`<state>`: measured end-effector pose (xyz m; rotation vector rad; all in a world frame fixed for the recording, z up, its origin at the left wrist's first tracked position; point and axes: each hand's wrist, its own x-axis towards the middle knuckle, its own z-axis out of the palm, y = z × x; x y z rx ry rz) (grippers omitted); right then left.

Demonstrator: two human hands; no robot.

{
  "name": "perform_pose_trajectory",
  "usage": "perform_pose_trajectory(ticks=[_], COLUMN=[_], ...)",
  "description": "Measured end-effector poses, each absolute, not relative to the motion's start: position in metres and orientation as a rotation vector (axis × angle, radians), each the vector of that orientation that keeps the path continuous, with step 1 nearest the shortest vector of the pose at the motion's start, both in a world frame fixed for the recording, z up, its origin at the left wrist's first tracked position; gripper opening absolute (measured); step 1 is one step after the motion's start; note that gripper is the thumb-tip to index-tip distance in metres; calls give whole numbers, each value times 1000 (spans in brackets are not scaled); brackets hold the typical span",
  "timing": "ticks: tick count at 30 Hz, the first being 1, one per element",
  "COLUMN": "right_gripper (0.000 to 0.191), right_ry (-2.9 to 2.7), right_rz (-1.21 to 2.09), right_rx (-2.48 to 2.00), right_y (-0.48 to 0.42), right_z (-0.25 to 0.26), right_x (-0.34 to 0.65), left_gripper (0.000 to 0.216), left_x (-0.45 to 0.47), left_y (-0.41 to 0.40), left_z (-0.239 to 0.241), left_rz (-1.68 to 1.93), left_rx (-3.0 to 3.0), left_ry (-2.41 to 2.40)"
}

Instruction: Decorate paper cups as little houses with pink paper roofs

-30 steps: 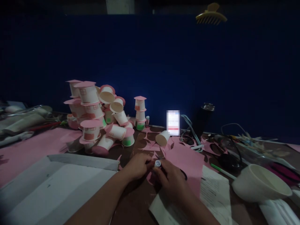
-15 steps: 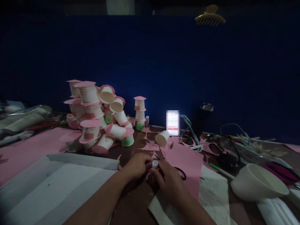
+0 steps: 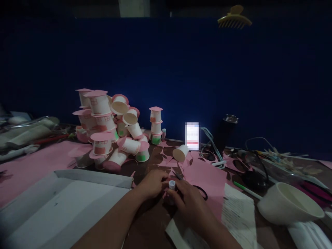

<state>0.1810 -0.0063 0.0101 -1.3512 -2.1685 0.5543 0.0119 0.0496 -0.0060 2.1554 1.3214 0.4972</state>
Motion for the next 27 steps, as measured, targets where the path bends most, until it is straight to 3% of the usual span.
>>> perform_pose_trajectory(ticks=[7,14,19,27], right_gripper=[26,31,30,29], right_ry=[-2175,-1802,-1842,-1963], right_rz=[592,383,325,507], right_rx=[-1320,-1427,-1419,-1448], right_y=[-9,-8,-8,-4], right_z=[9,16,16,3], right_x=[180,194,192,187], left_gripper=[21,19,20,25], left_x=[11,12,10,10], left_y=[50,52,50,48], left_z=[-5,-8,-6,-4], left_rz=[496,537,561,538], left_rx=[2162,2188,2202,2177], left_ry=[1319,1302,1266,1302])
